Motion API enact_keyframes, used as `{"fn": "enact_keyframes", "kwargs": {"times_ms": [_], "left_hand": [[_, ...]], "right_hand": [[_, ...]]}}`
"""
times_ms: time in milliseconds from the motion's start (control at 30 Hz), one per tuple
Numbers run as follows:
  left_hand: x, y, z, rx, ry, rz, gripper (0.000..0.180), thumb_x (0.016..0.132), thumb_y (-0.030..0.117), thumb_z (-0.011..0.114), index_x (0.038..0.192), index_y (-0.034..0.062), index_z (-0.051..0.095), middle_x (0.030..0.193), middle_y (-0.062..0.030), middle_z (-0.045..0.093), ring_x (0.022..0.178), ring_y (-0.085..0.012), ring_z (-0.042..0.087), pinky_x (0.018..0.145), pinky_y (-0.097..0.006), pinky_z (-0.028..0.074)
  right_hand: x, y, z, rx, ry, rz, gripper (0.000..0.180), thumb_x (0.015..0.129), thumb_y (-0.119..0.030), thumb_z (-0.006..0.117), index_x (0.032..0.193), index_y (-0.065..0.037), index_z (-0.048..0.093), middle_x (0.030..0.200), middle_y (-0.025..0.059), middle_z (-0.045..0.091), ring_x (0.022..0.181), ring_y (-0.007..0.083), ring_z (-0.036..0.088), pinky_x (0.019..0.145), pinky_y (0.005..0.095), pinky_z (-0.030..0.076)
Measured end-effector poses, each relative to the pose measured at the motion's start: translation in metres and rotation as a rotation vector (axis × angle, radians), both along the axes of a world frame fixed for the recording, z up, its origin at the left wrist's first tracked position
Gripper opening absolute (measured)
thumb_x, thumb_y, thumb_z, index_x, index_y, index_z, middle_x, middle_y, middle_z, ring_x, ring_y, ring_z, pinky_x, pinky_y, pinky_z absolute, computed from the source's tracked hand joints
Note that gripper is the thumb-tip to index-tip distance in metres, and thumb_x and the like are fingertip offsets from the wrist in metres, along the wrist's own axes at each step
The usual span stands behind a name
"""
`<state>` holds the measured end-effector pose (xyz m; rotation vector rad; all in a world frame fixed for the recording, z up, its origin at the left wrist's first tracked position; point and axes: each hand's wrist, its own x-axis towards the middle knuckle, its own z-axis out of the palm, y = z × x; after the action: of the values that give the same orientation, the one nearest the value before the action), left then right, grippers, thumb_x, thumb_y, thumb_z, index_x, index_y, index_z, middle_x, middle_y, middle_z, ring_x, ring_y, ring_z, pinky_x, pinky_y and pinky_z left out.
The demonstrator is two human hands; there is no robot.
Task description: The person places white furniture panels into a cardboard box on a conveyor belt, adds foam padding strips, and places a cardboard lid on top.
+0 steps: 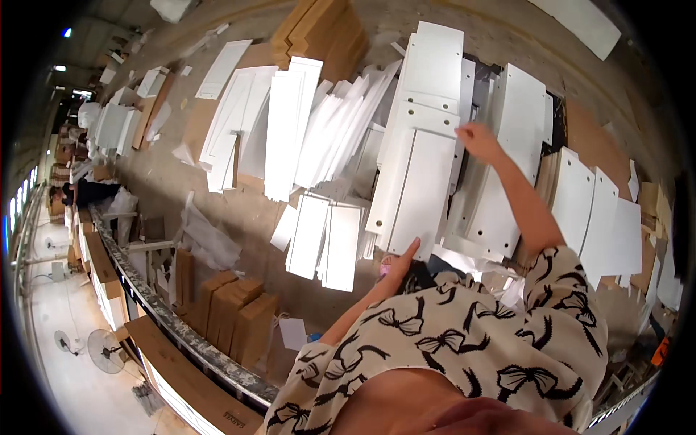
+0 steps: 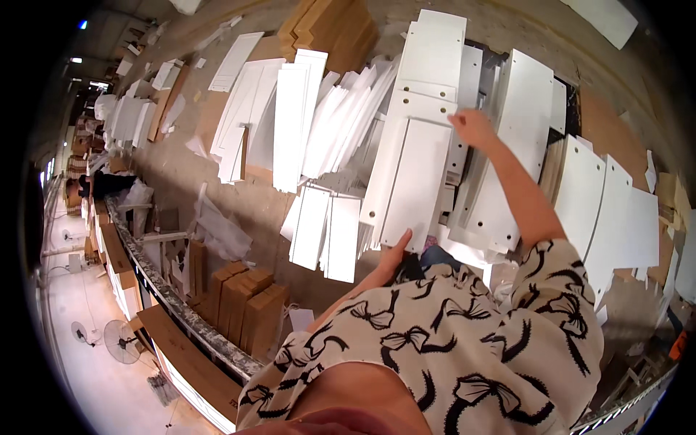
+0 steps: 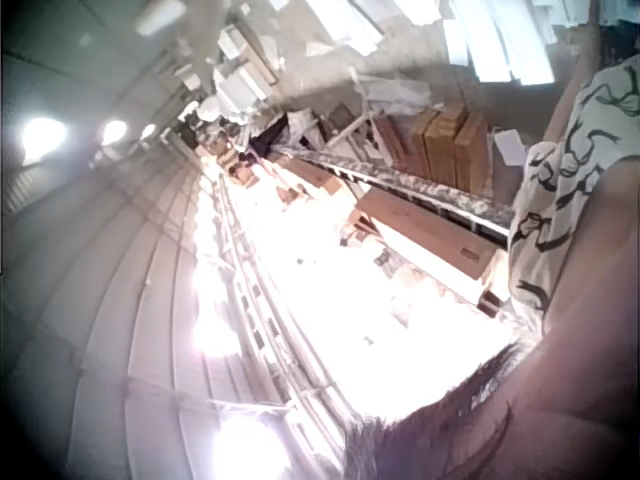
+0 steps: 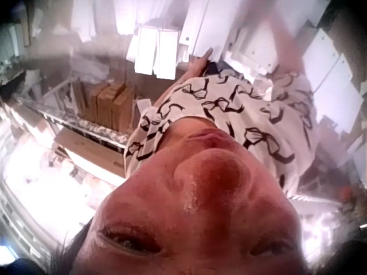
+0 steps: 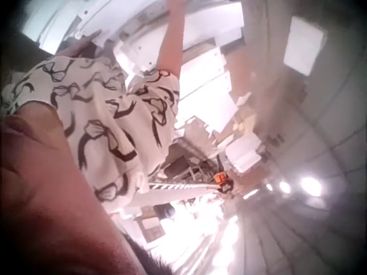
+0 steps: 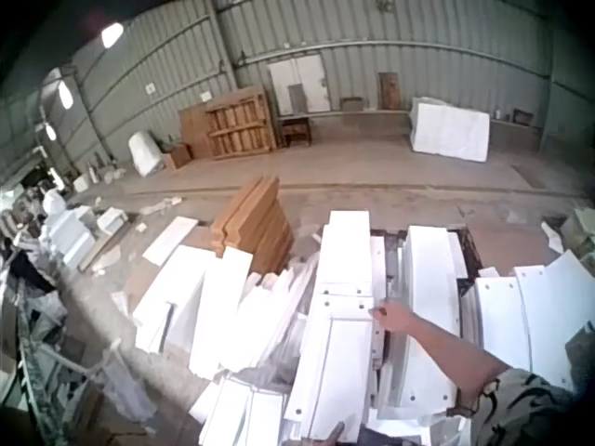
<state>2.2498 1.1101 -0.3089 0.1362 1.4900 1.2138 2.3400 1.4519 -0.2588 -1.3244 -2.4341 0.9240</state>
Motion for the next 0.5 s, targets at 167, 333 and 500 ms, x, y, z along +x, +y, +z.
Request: {"fn": "enact_keyframes", "kwargs": {"times_ms": [167,333,500], "left_hand": [[-0.005,-0.008,-0.039,0.032,-0.461,0.338,0.048,0.077,0.019,0.069,0.119,0.0077,0.049,0.111,-0.0071,0.056,0.097,-0.0199,0.056,0.080,-0.034,0.046],[-0.006,0.012,0.001,0.050,-0.534,0.511,0.041,0.087,0.028,0.057,0.117,0.0007,0.050,0.113,-0.0107,0.055,0.103,-0.0227,0.053,0.089,-0.033,0.041],[-0.003,0.015,0.012,-0.107,-0.567,0.510,0.044,0.083,0.028,0.057,0.114,-0.0016,0.052,0.111,-0.0113,0.057,0.104,-0.0239,0.053,0.087,-0.036,0.042]], "right_hand": [[-0.049,0.150,-0.055,0.396,-0.063,-0.058,0.040,0.084,-0.037,0.054,0.107,-0.004,0.057,0.091,0.0177,0.064,0.089,0.0332,0.060,0.079,0.0411,0.046],[-0.103,0.255,-0.066,0.568,-0.403,-0.106,0.057,0.087,-0.047,0.046,0.125,-0.005,0.045,0.128,0.0184,0.046,0.116,0.0343,0.045,0.093,0.0484,0.039],[-0.149,0.302,-0.068,0.456,-0.512,0.043,0.071,0.084,-0.061,0.039,0.129,-0.006,0.041,0.129,0.0192,0.044,0.117,0.0373,0.043,0.094,0.0484,0.038]]}}
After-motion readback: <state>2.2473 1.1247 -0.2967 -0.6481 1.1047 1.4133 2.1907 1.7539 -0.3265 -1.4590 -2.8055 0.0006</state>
